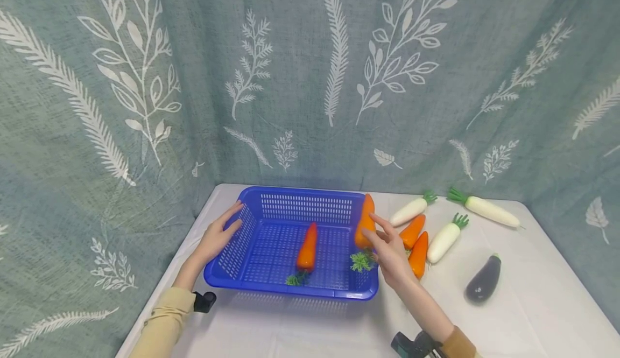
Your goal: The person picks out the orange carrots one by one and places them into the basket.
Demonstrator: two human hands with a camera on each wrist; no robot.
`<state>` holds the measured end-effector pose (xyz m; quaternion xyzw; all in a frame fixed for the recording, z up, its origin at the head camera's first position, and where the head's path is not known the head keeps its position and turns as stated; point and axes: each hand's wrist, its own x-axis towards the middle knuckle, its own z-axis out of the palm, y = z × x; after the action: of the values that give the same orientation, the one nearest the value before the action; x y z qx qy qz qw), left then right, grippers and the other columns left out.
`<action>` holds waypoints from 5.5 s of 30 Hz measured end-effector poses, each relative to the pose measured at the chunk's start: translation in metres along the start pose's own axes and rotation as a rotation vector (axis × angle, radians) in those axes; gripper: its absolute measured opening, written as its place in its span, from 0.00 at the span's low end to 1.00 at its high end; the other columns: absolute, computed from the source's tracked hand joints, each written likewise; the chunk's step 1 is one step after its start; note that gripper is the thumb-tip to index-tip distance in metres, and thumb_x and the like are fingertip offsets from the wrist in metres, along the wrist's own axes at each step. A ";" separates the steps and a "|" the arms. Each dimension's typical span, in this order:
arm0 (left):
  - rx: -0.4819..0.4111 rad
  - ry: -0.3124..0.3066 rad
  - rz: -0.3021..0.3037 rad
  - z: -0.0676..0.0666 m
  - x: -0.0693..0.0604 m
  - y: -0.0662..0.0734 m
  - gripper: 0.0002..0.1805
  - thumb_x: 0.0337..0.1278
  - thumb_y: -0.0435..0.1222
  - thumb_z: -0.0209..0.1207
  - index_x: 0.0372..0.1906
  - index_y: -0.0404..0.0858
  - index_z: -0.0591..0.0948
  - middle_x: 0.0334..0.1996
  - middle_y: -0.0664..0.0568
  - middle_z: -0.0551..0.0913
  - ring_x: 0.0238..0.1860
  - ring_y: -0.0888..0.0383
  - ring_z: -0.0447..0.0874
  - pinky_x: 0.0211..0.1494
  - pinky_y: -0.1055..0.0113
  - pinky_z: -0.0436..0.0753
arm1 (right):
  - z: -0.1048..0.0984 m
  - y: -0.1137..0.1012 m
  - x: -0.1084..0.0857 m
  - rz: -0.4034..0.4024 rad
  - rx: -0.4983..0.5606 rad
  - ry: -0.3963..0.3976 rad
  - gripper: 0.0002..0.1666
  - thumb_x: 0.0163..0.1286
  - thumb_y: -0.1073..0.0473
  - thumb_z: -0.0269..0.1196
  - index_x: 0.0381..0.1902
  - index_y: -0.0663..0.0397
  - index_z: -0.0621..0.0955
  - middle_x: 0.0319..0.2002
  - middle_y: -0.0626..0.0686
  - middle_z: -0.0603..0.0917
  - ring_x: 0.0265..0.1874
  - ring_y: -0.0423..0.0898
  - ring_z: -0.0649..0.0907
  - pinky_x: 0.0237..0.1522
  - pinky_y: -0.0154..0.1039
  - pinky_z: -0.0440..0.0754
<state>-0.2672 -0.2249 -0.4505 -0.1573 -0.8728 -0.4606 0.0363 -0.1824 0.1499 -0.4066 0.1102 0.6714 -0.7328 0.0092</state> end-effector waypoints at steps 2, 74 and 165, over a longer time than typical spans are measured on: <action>-0.003 -0.001 0.001 0.000 0.000 0.001 0.25 0.74 0.34 0.48 0.70 0.28 0.64 0.73 0.36 0.57 0.73 0.36 0.52 0.74 0.42 0.54 | 0.003 0.001 0.000 -0.001 0.005 -0.012 0.32 0.73 0.61 0.57 0.73 0.55 0.64 0.62 0.68 0.66 0.54 0.56 0.74 0.59 0.55 0.72; -0.003 0.003 -0.014 -0.002 0.000 0.002 0.25 0.75 0.35 0.48 0.71 0.29 0.64 0.74 0.38 0.57 0.73 0.37 0.50 0.74 0.41 0.52 | 0.083 0.050 0.040 0.029 -0.140 -0.068 0.28 0.60 0.69 0.64 0.60 0.67 0.75 0.49 0.67 0.77 0.31 0.45 0.79 0.24 0.30 0.76; 0.000 -0.014 -0.026 0.002 0.002 0.002 0.26 0.75 0.35 0.47 0.71 0.28 0.63 0.74 0.37 0.55 0.74 0.37 0.49 0.74 0.41 0.52 | 0.082 0.048 0.037 0.069 -0.142 0.036 0.23 0.57 0.73 0.58 0.53 0.74 0.78 0.41 0.63 0.81 0.12 0.34 0.62 0.15 0.23 0.61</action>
<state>-0.2687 -0.2219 -0.4499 -0.1490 -0.8750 -0.4600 0.0240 -0.2225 0.0692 -0.4537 0.1453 0.7175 -0.6805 0.0303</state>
